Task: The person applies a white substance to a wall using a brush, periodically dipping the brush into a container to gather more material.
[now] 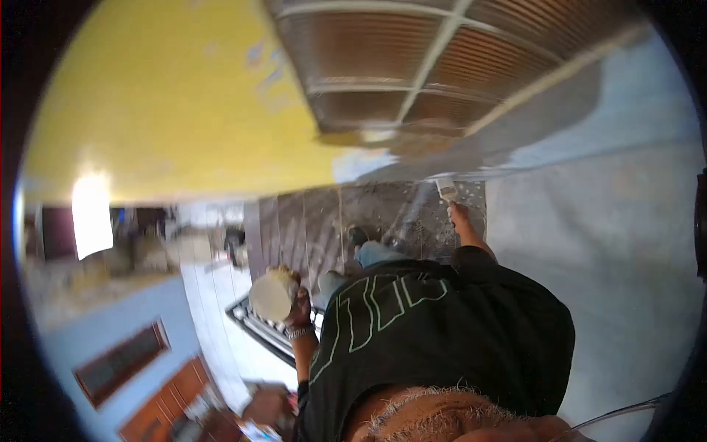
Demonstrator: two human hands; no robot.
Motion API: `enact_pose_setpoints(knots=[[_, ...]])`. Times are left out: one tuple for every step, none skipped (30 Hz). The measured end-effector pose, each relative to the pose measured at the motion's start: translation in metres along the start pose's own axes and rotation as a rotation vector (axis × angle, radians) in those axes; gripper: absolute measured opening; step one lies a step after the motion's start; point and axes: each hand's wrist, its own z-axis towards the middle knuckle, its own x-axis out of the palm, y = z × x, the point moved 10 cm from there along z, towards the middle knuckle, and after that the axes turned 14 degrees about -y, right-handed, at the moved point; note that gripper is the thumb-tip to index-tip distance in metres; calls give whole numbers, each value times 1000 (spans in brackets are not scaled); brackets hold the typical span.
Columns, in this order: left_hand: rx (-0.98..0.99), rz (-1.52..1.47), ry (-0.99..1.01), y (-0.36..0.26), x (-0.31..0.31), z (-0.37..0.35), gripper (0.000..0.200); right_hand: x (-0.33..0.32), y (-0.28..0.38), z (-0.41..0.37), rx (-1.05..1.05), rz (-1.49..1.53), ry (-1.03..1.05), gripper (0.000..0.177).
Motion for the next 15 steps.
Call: enact_pose_setpoints(knots=[[33,303,-33,1,2,2,44,-5,0,0,19,51,23,29],[86,604,-47,-2,8,8,45,-15,-9,9,31,110,-24,29],[163,900,-46,-9,17,14,46,-12,-18,21,-10,96,29,32],[269,1188,-30,-16,26,16,46,-9,-23,28,-61,83,83,36],[413,1457,7,-36,34,16,47,-12,-21,29,-119,82,76,36],[601,1693,50,-42,51,20,48,-14,-14,31,-196,82,61,37],[816,1915,72,-30,103,51,49,-26,-11,42,-417,-23,-118,38],[859,1889,151,-25,127,65,49,-32,1,52,-618,-139,-308,40],[545,1462,189,-18,136,81,50,-40,23,46,-626,-84,-354,40],[214,1047,218,-6,141,91,52,-47,32,34,-600,14,-297,41],[-128,639,220,10,141,91,54,-51,34,20,-573,102,-232,43],[-471,229,196,27,138,93,57,-57,55,3,-895,-98,-379,46],[-498,245,224,28,131,106,57,-62,58,-5,-886,-75,-415,46],[-480,275,149,25,115,120,59,-72,58,-18,-762,-29,-394,46],[-458,297,74,24,98,135,62,-77,55,-26,-646,14,-370,46]])
